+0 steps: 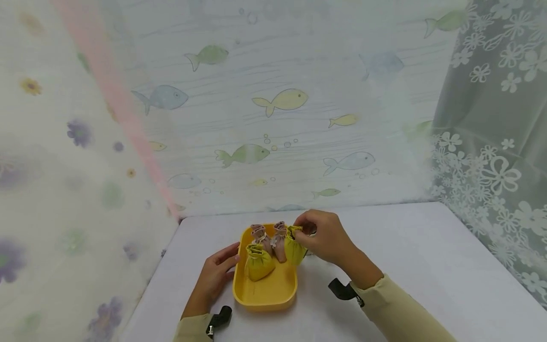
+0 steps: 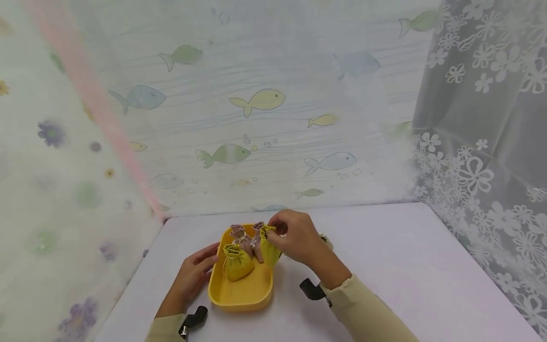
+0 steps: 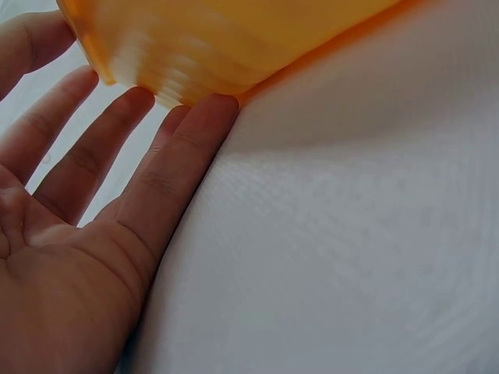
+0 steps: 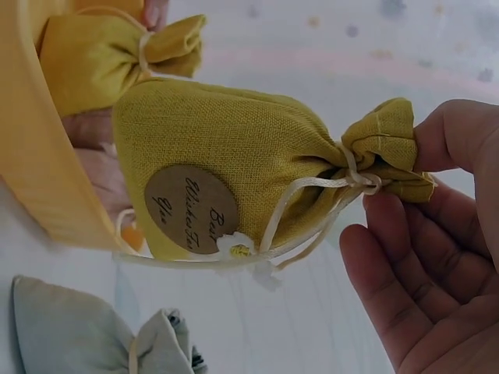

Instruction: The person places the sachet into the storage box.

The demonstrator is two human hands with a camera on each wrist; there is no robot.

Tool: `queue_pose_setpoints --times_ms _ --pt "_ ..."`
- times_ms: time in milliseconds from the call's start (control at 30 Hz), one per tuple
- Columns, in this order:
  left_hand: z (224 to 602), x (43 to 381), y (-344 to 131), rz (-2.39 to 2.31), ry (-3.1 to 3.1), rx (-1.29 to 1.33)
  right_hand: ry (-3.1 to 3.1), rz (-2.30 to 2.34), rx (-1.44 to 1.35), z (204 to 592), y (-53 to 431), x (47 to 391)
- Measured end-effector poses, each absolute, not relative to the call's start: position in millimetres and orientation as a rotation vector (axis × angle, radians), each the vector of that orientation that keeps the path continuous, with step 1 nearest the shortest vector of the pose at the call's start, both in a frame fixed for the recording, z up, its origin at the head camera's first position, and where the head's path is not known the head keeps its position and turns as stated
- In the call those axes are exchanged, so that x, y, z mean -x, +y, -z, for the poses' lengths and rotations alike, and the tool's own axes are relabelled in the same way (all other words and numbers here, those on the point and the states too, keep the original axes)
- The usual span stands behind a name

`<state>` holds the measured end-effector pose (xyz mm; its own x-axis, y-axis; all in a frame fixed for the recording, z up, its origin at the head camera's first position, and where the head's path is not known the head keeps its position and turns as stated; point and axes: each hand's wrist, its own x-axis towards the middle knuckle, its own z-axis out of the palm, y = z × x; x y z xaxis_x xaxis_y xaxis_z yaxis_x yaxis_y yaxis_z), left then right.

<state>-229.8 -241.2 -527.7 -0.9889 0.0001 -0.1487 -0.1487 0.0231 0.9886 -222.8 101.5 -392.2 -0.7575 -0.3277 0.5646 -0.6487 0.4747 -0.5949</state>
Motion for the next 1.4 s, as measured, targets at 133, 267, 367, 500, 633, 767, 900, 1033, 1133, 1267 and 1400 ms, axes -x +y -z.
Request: queue_pose_setpoints --times_ms 133,267,367,500,633,767,900,1033,1133,1267,1400 --pt "527 227 -240 -2.122 2.167 0.151 -2.355 -1.194 -0.827 393 97 223" --pt "527 226 -240 -2.129 2.161 0.142 -2.351 -1.195 -0.836 395 93 223" --pt "527 226 -240 -2.132 2.161 0.145 -2.358 -1.203 -0.835 396 90 223" --pt "528 226 -240 -2.128 2.176 0.131 -2.377 -1.212 -0.836 397 86 223" --pt "529 225 -241 -2.127 2.18 0.133 -2.385 -1.201 -0.874 399 82 223" --pt "529 226 -242 -2.13 2.175 0.13 -2.372 -1.212 -0.914 402 79 224" --pt "527 225 -240 -2.139 2.166 0.129 -2.38 -1.217 -0.921 403 77 223" --pt "526 225 -239 -2.136 2.171 0.134 -2.401 -1.205 -0.933 405 75 223" --pt "526 225 -239 -2.132 2.174 0.13 -2.413 -1.201 -0.953 407 73 224" --pt "527 225 -240 -2.133 2.172 0.126 -2.427 -1.182 -0.98 413 72 225" --pt "527 225 -240 -2.137 2.17 0.127 -2.455 -1.166 -0.977 419 70 226"
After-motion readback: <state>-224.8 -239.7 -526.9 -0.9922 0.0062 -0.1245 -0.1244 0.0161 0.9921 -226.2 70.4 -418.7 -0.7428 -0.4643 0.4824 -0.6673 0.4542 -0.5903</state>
